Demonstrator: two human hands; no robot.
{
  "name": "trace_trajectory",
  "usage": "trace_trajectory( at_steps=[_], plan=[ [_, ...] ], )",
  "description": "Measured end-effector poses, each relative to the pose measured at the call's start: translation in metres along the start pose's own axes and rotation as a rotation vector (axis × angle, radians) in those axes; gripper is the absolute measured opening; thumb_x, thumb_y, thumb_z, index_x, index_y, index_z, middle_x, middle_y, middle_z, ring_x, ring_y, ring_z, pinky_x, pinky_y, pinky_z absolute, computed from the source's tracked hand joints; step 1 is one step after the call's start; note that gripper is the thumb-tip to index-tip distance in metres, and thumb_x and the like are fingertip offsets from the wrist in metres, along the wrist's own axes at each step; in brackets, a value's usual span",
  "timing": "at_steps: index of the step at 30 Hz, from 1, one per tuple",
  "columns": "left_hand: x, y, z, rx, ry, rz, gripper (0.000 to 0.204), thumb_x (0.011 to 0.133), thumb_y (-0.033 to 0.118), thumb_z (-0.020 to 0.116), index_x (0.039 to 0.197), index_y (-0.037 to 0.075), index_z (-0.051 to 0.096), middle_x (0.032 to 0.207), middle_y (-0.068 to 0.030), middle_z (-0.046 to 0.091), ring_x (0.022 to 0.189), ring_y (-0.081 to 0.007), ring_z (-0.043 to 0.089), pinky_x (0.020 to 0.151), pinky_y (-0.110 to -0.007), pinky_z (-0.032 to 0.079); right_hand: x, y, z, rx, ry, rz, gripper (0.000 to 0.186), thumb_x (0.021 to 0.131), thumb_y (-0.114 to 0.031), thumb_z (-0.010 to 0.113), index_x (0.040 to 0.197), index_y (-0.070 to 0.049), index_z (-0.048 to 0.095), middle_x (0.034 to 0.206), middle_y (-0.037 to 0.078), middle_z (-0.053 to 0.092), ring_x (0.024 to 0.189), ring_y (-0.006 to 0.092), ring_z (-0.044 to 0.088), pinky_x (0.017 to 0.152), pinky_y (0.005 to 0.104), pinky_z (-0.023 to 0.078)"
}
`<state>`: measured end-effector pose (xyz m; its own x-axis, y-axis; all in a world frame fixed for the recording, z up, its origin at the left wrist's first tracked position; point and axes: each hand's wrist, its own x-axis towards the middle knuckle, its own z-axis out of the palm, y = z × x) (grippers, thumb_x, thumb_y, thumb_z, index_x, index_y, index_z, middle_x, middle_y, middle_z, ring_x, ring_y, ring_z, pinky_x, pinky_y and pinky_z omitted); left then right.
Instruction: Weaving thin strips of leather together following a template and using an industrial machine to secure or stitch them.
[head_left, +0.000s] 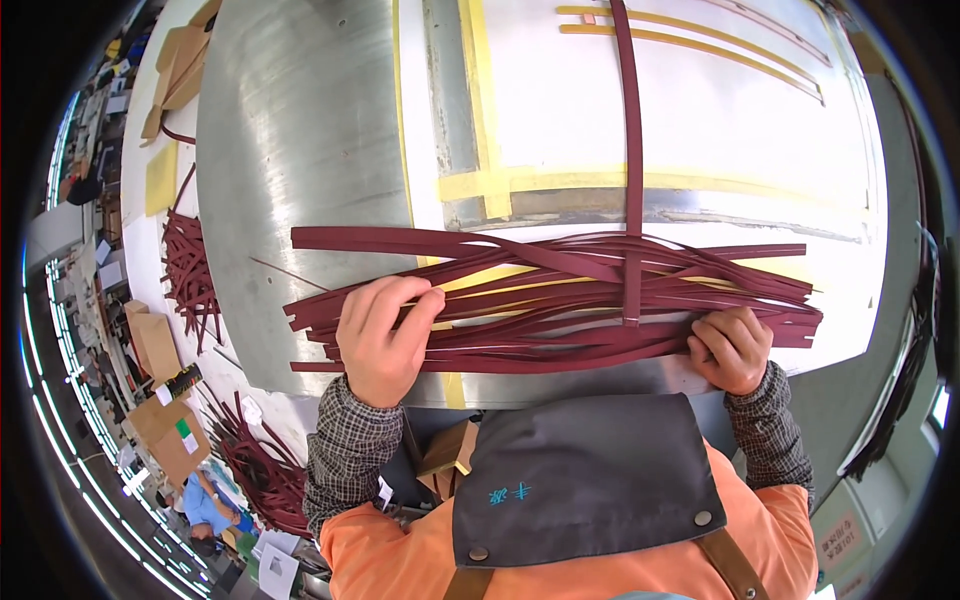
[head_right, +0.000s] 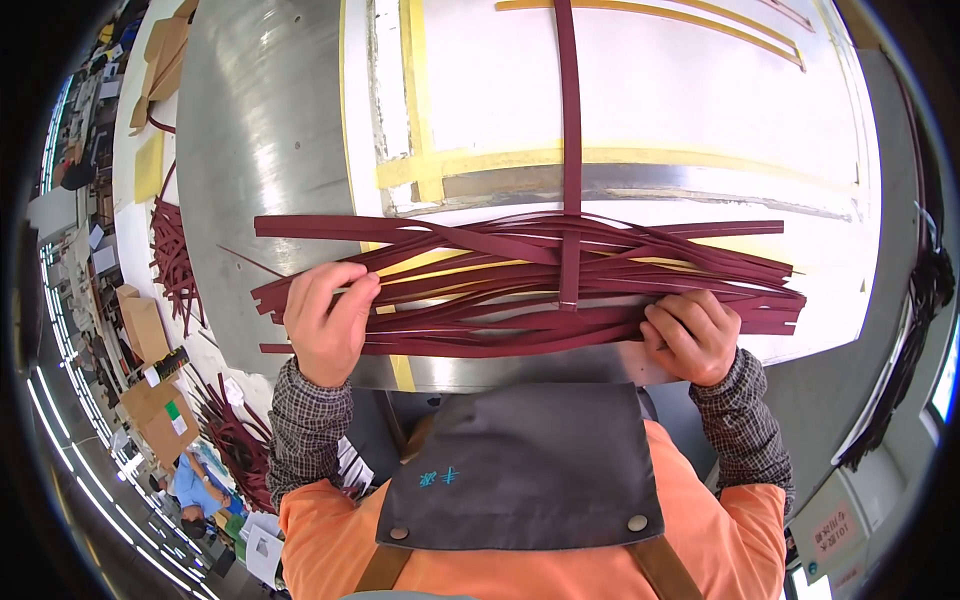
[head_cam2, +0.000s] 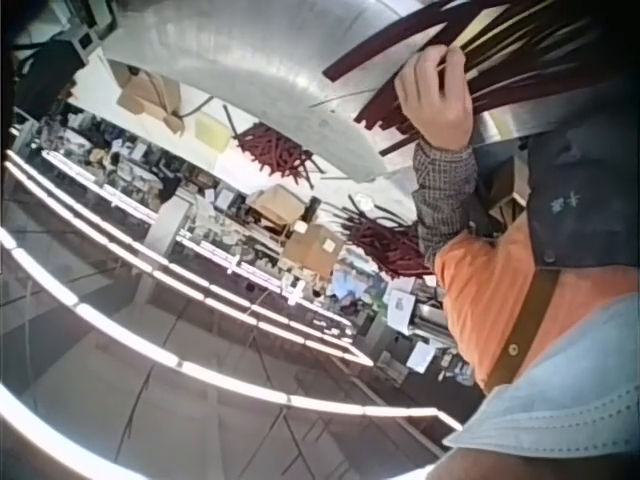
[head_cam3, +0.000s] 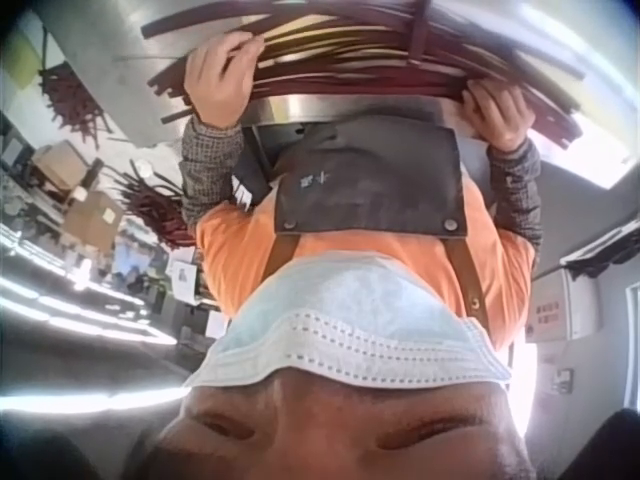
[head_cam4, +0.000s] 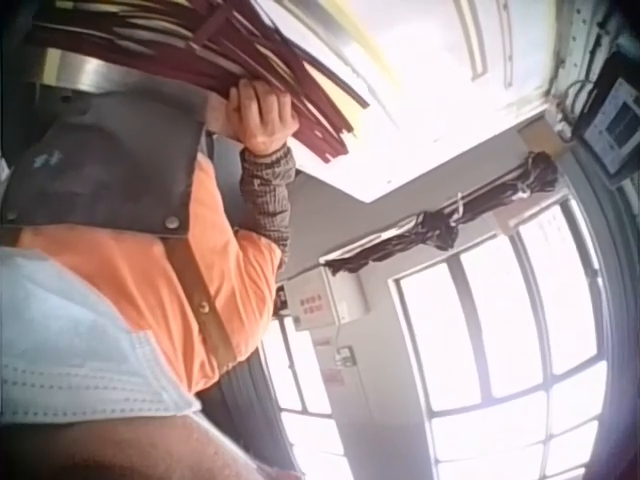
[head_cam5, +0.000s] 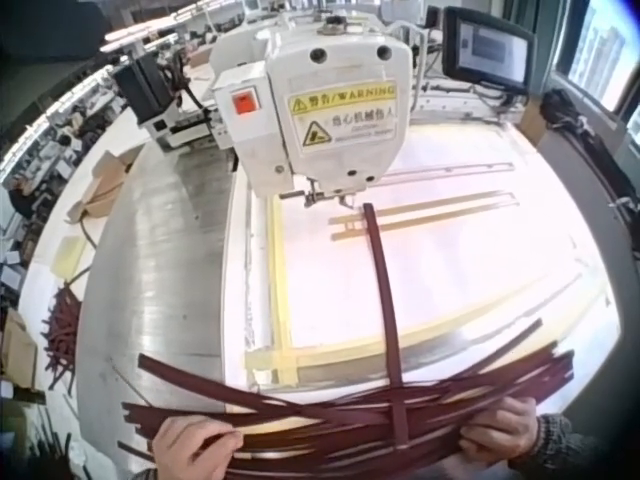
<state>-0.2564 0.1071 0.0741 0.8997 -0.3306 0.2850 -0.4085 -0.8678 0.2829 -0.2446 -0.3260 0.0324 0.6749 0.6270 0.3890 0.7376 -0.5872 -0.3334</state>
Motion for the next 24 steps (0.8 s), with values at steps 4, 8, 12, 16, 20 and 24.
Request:
trace_trajectory(
  at_steps=[4,8,12,16,20,24],
  plan=[
    [-0.014,0.003,0.000,0.017,-0.055,0.053,0.028,0.078,0.004,0.082,0.105,0.006,0.077,0.102,-0.0036,0.070,0.092,-0.0229,0.069,0.076,-0.037,0.054,-0.001,0.000,-0.002,-0.002,-0.007,0.002,0.029,0.069,-0.004,0.082,0.097,-0.006,0.073,0.090,0.006,0.068,0.073,0.0223,0.066,0.056,0.0319,0.053],
    [-0.015,0.006,0.006,-0.072,0.017,-0.074,0.028,0.082,0.006,0.084,0.109,0.004,0.077,0.100,-0.0058,0.070,0.089,-0.0234,0.070,0.075,-0.036,0.054,-0.002,0.000,-0.002,-0.010,-0.014,0.011,0.027,0.070,-0.004,0.082,0.096,-0.006,0.073,0.090,0.006,0.068,0.074,0.0224,0.066,0.056,0.0320,0.052],
    [0.001,0.003,0.006,-0.008,-0.008,-0.254,0.031,0.084,0.010,0.083,0.114,0.005,0.076,0.108,-0.0050,0.069,0.090,-0.0266,0.067,0.082,-0.040,0.052,-0.001,0.000,0.000,-0.004,-0.017,0.017,0.025,0.071,-0.004,0.081,0.094,-0.006,0.073,0.090,0.006,0.068,0.074,0.0229,0.066,0.056,0.0324,0.053],
    [0.001,-0.008,0.005,-0.018,-0.085,-0.222,0.019,0.089,0.014,0.079,0.107,0.008,0.076,0.103,-0.0025,0.070,0.093,-0.0262,0.066,0.084,-0.042,0.048,-0.003,-0.001,0.000,-0.006,-0.021,0.023,0.026,0.071,-0.004,0.081,0.095,-0.005,0.073,0.091,0.006,0.068,0.074,0.0236,0.066,0.057,0.0332,0.054],
    [0.002,-0.015,0.000,-0.063,-0.104,-0.248,0.015,0.091,0.015,0.077,0.105,0.009,0.076,0.098,-0.0041,0.072,0.087,-0.0267,0.067,0.081,-0.041,0.048,-0.003,0.000,0.000,-0.004,-0.020,0.022,0.026,0.070,-0.004,0.082,0.095,-0.005,0.073,0.091,0.006,0.068,0.074,0.0241,0.066,0.057,0.0335,0.054],
    [0.004,-0.019,-0.003,-0.132,-0.158,-0.335,0.014,0.091,0.012,0.077,0.104,0.008,0.076,0.100,-0.0073,0.072,0.085,-0.0269,0.068,0.078,-0.040,0.050,-0.003,0.001,-0.001,0.000,-0.025,0.021,0.026,0.071,-0.004,0.082,0.095,-0.005,0.073,0.091,0.006,0.068,0.074,0.0242,0.066,0.057,0.0336,0.054]
  ],
)
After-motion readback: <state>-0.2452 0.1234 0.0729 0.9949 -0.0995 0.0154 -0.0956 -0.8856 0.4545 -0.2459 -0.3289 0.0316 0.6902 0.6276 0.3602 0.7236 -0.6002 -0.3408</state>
